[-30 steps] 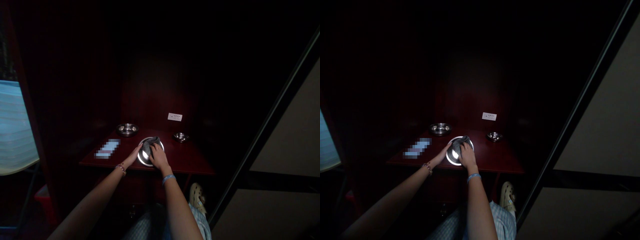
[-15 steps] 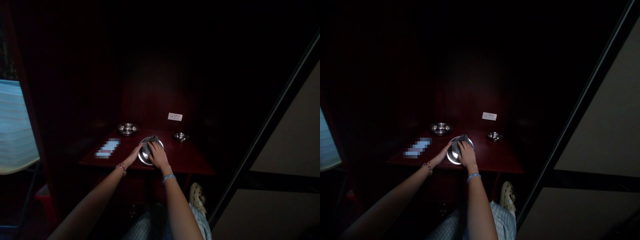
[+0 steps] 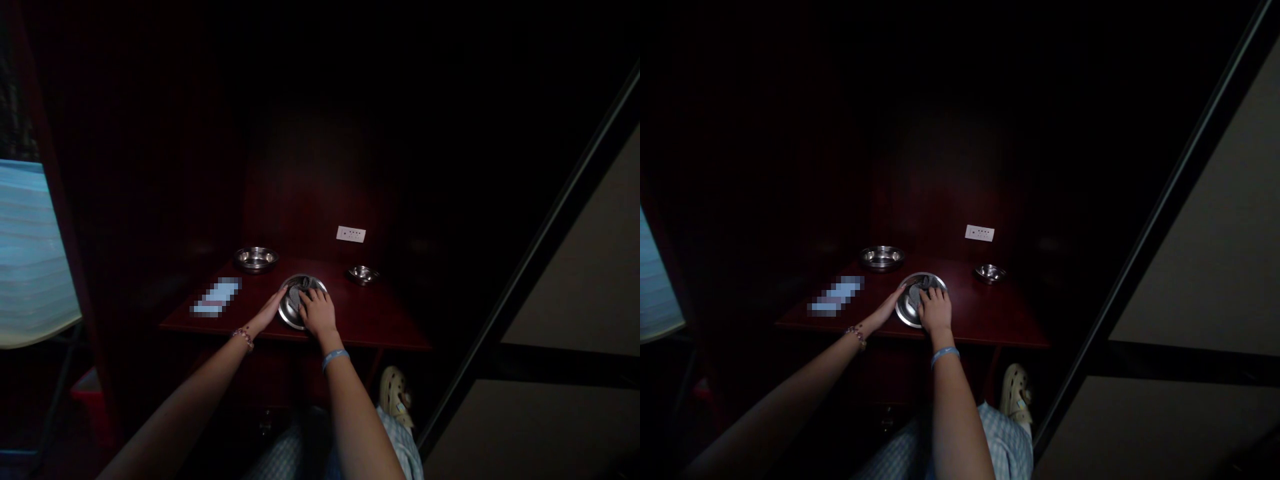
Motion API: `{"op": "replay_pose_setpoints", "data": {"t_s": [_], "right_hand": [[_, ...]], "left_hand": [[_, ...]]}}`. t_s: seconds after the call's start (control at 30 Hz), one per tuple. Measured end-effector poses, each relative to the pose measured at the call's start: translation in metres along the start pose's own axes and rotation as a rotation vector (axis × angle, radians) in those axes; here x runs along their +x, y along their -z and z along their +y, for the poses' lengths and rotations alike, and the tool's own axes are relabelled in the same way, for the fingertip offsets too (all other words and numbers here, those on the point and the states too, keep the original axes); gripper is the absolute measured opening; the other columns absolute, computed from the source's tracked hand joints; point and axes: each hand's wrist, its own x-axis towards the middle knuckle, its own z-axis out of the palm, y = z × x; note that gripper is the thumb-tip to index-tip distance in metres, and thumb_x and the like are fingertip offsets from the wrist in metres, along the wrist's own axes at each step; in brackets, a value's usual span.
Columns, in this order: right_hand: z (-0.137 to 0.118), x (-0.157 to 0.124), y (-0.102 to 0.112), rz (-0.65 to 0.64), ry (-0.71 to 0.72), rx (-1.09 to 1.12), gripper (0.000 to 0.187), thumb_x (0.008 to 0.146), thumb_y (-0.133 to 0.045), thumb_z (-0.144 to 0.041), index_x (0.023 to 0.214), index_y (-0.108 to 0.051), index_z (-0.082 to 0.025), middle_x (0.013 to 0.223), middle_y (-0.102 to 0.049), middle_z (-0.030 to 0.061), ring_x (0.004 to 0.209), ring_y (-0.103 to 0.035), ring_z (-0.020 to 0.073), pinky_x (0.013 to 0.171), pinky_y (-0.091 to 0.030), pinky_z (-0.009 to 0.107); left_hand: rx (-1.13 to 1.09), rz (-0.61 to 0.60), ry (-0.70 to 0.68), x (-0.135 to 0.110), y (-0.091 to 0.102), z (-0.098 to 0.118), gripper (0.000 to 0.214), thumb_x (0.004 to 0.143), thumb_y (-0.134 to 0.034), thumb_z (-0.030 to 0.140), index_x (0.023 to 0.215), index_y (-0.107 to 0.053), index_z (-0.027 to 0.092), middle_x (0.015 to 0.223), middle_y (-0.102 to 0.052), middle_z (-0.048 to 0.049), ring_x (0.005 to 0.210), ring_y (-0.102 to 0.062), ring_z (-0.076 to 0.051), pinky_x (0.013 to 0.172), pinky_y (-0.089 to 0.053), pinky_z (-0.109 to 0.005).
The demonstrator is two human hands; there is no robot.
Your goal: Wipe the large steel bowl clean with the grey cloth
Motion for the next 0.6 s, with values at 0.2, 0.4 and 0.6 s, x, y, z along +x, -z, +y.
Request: {"op": "replay_pose_setpoints", "data": {"t_s": [0.2,0.4,0.6], "right_hand": [[-0.005,0.001,0.01,-0.053,-0.092,-0.029,0.04,0.094,-0.036,-0.034,0.122,-0.06,-0.019,0.122,-0.061,0.0138,0.115,-0.048,0.0269,0.097,-0.03,0.042],[-0.008,0.002,0.017,-0.066,-0.133,-0.025,0.036,0.093,-0.038,-0.032,0.105,-0.067,-0.013,0.103,-0.069,0.0164,0.099,-0.06,0.0249,0.096,-0.032,0.041],[-0.011,0.0,0.023,-0.135,-0.134,0.025,0.039,0.092,-0.04,-0.038,0.1,-0.069,-0.013,0.096,-0.071,0.0161,0.089,-0.067,0.0248,0.079,-0.045,0.033]], "left_hand": [[0.008,-0.016,-0.016,-0.001,0.0,0.001,0.07,0.08,-0.047,0.062,0.128,-0.056,0.013,0.14,-0.049,-0.0104,0.134,-0.041,-0.022,0.115,-0.024,-0.033],[-0.007,-0.037,-0.012,-0.003,0.0,0.005,0.074,0.081,-0.045,0.064,0.134,-0.05,0.013,0.144,-0.044,-0.0108,0.137,-0.037,-0.022,0.116,-0.02,-0.035],[-0.033,-0.005,-0.009,-0.003,-0.001,0.008,0.071,0.082,-0.042,0.065,0.131,-0.053,0.014,0.143,-0.046,-0.0088,0.136,-0.038,-0.021,0.115,-0.022,-0.032]]}}
